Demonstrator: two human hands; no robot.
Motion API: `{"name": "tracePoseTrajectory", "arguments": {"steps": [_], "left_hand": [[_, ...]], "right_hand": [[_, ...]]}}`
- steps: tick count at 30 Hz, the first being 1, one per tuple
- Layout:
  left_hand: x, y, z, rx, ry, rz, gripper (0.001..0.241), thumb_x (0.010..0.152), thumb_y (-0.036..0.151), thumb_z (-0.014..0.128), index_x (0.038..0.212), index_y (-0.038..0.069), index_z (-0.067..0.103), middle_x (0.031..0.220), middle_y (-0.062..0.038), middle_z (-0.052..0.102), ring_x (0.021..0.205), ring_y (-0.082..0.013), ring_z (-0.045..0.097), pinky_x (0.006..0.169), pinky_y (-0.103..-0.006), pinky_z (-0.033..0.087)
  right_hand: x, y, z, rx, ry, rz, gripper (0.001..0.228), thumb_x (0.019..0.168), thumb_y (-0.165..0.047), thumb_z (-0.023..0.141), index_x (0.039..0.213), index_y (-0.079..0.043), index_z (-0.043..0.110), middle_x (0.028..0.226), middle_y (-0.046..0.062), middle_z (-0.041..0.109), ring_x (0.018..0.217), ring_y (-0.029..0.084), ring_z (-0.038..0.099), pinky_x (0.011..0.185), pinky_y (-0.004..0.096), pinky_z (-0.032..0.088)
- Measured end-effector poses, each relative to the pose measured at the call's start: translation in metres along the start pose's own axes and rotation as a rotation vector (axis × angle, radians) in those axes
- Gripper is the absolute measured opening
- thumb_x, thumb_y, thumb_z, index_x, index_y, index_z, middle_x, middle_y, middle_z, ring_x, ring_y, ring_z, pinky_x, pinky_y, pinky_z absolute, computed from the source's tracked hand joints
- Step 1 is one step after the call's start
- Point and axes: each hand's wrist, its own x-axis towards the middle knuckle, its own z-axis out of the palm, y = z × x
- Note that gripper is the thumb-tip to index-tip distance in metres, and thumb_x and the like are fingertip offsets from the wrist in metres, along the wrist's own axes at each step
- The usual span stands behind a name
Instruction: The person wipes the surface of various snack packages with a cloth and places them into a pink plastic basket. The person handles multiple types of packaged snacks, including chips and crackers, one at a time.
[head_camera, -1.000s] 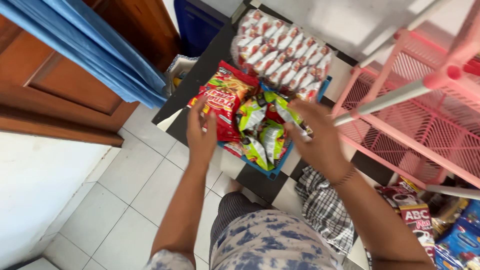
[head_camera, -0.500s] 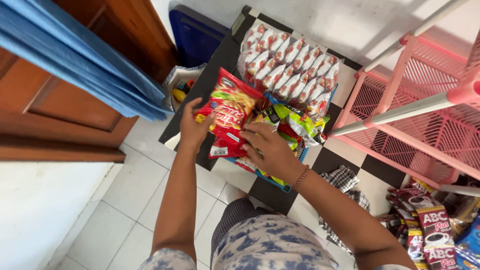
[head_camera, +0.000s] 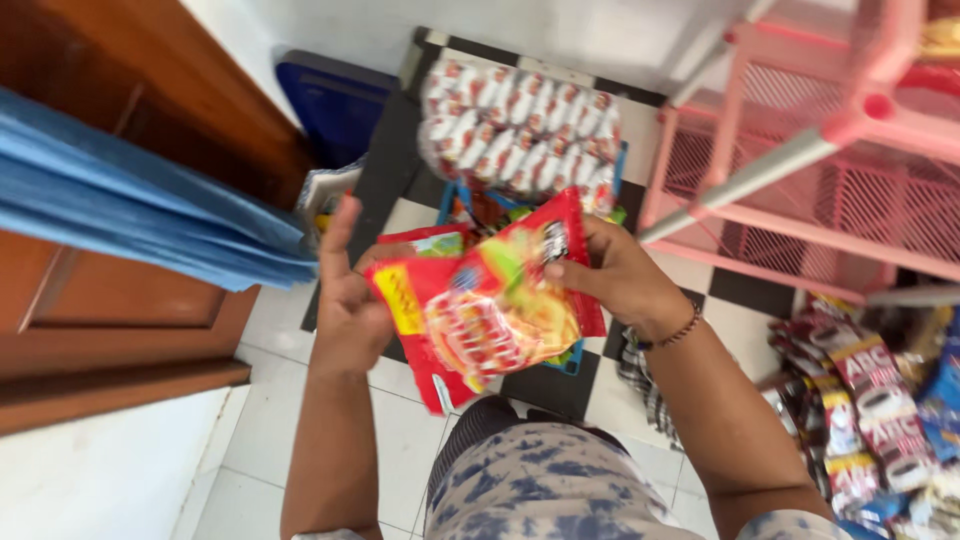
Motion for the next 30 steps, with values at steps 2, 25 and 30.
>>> {"name": "tracePoseTrajectory", "arguments": {"steps": [2,25,30], "left_hand": [[-0.006,-0.02,0.019,-0.552,-0.031,-0.004,0.106,0.089,0.028,0.085,0.165,0.019,0.012,0.153,-0.017,0.048,0.148,-0.03,0.046,0.126,-0.0474,0.037],[-0.068,-0.197,0.189,-0.288,0.378,-0.542,0.048,0.097,0.023,0.062,0.139,0.003,0.048,0.127,-0.014,0.066,0.111,-0.0259,0.069,0.094,-0.0443,0.058],[-0.077,-0.222,0.198,-0.349,0.348,-0.607,0.058,0.099,0.038,0.058,0.141,-0.002,0.048,0.125,-0.019,0.068,0.107,-0.0305,0.071,0.093,-0.0485,0.058]], "right_hand": [[-0.023,0.016,-0.007,0.278,0.107,-0.135,0.048,0.093,-0.008,0.077,0.136,-0.003,0.058,0.123,0.005,0.071,0.112,0.016,0.068,0.101,0.038,0.055],[-0.239,0.256,-0.194,-0.709,0.743,0.074,0.041,0.086,-0.009,0.07,0.126,-0.012,0.066,0.116,0.015,0.07,0.091,0.025,0.072,0.082,0.04,0.059],[-0.268,0.144,-0.178,-0.485,0.822,-0.102,0.035,0.087,0.001,0.066,0.121,-0.004,0.068,0.105,0.016,0.071,0.09,0.023,0.064,0.079,0.038,0.052]]}}
